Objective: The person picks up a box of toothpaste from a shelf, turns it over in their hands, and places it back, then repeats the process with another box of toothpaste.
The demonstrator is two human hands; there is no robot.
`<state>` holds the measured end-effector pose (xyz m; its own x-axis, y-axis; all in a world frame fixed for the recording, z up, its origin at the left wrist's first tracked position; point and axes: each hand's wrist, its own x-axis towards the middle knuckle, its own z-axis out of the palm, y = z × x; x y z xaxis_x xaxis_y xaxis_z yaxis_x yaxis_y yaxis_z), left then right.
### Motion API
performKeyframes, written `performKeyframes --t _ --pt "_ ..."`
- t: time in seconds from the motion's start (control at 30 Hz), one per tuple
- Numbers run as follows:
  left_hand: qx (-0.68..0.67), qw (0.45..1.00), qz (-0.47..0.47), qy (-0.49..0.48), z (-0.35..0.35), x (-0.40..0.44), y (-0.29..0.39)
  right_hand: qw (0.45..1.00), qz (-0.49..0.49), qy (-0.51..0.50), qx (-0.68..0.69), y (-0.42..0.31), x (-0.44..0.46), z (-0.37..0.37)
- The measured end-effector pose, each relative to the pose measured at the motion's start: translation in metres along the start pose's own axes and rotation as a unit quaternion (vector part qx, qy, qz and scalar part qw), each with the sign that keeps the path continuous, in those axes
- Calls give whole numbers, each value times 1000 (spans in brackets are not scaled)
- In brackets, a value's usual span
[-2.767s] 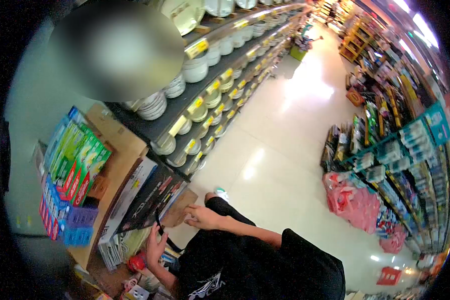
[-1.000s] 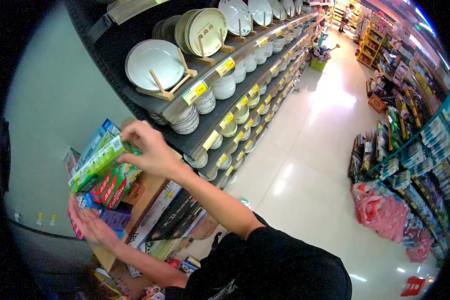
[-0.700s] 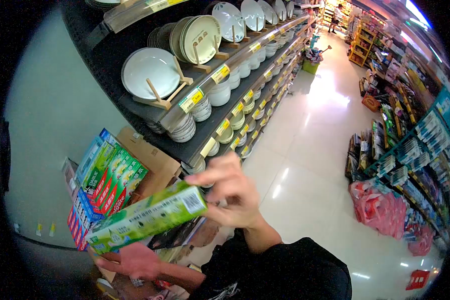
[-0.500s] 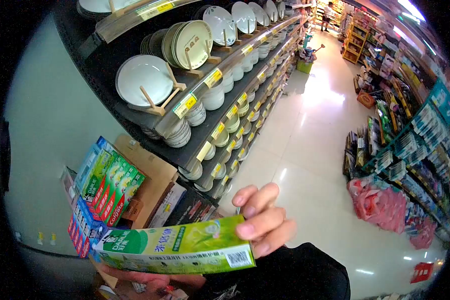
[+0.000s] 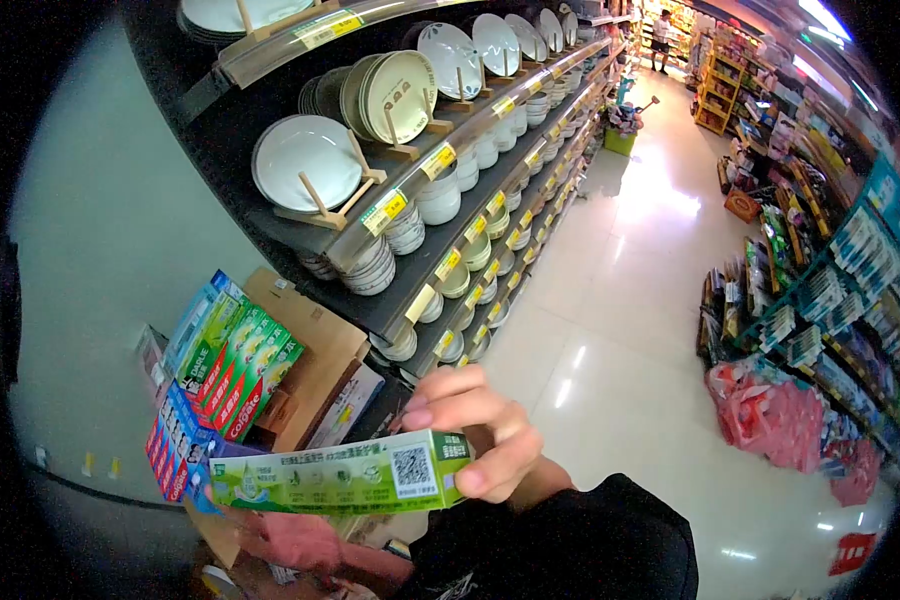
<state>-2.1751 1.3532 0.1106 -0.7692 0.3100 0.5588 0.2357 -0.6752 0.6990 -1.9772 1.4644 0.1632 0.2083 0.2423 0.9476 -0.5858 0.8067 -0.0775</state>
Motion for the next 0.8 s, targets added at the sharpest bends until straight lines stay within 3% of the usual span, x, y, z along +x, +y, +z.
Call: performKeyframes --t 0.03,0.07,0.13,0.27,0.37,0.5,0.63,0.7,0.8 --pt "37 999 19 -25 -9 3 -2 1000 -12 -15 -22 0 2 -4" --pt "94 980 124 -123 -32 1 -14 999 -12 -35 -12 -1 5 -9" --pt "121 941 233 -214 -23 1 -6 997 -15 -74 8 -3 10 -18" --pt "67 937 261 -224 -16 -8 0 998 9 1 59 -11 12 -9" --pt "81 947 236 -200 -18 -14 2 996 44 28 68 -19 8 -4" --pt "49 984 152 -80 -11 -27 3 989 33 -42 140 -21 5 -13" --pt "114 987 112 4 -7 -26 0 994 71 -27 84 -31 5 -14" --pt "148 985 89 15 -3 -27 -2 994 93 5 50 -37 3 -13" --pt "123 987 72 -67 5 -20 -3 995 70 -61 -21 -43 6 -25"
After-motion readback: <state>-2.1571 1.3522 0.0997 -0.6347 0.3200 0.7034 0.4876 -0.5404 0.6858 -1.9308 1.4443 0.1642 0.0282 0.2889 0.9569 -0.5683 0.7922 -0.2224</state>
